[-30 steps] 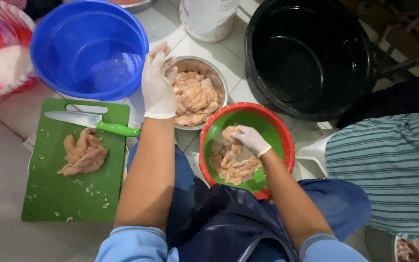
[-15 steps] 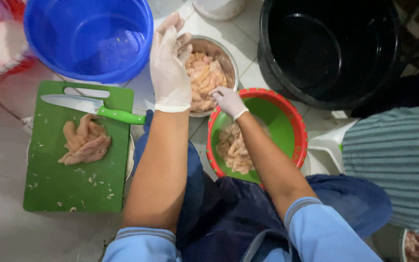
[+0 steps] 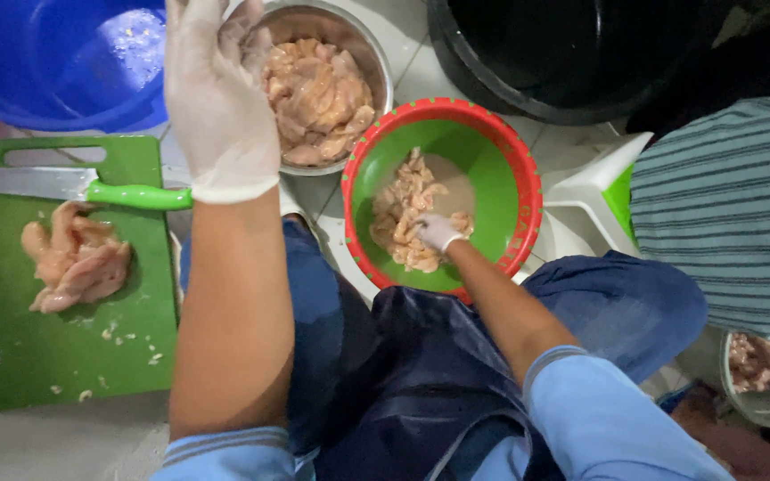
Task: Cutting raw chicken breasts into strips on a cutting board and sorting them into a bowl of water.
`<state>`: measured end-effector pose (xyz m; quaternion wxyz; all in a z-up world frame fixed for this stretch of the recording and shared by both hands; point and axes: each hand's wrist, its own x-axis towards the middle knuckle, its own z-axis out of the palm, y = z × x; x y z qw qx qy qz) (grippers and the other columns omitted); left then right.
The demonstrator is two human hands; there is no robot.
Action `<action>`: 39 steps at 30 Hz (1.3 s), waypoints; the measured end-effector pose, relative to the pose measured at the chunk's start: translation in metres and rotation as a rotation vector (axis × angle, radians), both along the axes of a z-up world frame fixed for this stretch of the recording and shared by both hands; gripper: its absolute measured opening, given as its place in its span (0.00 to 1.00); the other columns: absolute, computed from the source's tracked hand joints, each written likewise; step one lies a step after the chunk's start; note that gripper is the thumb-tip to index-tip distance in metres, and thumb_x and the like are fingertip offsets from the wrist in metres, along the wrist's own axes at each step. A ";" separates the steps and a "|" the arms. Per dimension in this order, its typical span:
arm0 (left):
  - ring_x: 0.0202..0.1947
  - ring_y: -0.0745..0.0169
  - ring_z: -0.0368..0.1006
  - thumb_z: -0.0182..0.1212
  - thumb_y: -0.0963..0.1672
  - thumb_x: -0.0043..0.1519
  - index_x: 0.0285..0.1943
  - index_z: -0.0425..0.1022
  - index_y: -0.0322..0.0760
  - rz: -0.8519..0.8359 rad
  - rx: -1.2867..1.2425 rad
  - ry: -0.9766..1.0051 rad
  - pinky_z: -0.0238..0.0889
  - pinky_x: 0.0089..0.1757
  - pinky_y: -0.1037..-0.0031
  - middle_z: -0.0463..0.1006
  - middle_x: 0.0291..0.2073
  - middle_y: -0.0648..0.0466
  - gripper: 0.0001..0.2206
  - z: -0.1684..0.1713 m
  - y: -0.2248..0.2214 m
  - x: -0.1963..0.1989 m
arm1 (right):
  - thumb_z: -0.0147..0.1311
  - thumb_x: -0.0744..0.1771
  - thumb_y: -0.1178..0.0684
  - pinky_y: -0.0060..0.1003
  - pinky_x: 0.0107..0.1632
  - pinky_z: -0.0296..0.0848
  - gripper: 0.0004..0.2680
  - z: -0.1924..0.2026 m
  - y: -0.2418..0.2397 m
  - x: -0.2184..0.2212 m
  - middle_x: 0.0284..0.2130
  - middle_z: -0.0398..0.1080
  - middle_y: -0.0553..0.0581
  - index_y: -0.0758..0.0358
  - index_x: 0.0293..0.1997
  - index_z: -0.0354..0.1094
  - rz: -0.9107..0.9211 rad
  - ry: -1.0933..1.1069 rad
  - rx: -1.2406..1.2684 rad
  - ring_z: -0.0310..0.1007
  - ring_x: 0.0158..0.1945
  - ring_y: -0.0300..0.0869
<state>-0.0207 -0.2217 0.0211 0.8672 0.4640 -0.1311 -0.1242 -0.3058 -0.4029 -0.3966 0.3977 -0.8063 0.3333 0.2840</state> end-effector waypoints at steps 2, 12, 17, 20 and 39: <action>0.45 0.63 0.68 0.56 0.46 0.65 0.48 0.73 0.52 -0.073 -0.074 0.026 0.55 0.49 0.70 0.74 0.47 0.61 0.06 0.012 0.007 -0.019 | 0.44 0.64 0.59 0.43 0.39 0.73 0.17 0.026 0.030 -0.009 0.51 0.70 0.58 0.47 0.57 0.69 0.173 -0.037 -0.110 0.71 0.42 0.49; 0.46 0.69 0.69 0.55 0.50 0.62 0.55 0.74 0.49 -0.160 0.124 0.130 0.57 0.48 0.75 0.76 0.52 0.58 0.14 -0.012 -0.009 -0.020 | 0.43 0.65 0.61 0.74 0.53 0.64 0.19 0.015 0.047 -0.037 0.72 0.40 0.51 0.38 0.61 0.62 0.747 0.128 -0.413 0.37 0.73 0.63; 0.45 0.70 0.69 0.53 0.50 0.62 0.56 0.72 0.48 -0.138 0.211 0.059 0.58 0.49 0.75 0.75 0.52 0.57 0.15 -0.006 -0.018 -0.023 | 0.48 0.64 0.65 0.58 0.47 0.77 0.13 -0.021 0.024 -0.053 0.53 0.60 0.65 0.60 0.52 0.70 0.444 0.119 -0.405 0.64 0.55 0.62; 0.43 0.70 0.70 0.52 0.50 0.63 0.56 0.72 0.45 -0.144 0.254 0.058 0.61 0.48 0.77 0.75 0.51 0.55 0.16 -0.005 -0.025 -0.023 | 0.50 0.65 0.63 0.57 0.59 0.61 0.13 -0.049 0.001 -0.057 0.55 0.60 0.67 0.61 0.55 0.68 0.244 0.175 -0.282 0.68 0.53 0.57; 0.41 0.61 0.74 0.62 0.43 0.62 0.52 0.77 0.43 -0.512 0.568 -0.381 0.67 0.48 0.68 0.79 0.39 0.50 0.10 -0.101 -0.079 -0.106 | 0.48 0.64 0.65 0.34 0.39 0.76 0.16 0.123 -0.016 -0.014 0.46 0.71 0.57 0.61 0.58 0.59 -0.929 -0.826 0.968 0.73 0.42 0.42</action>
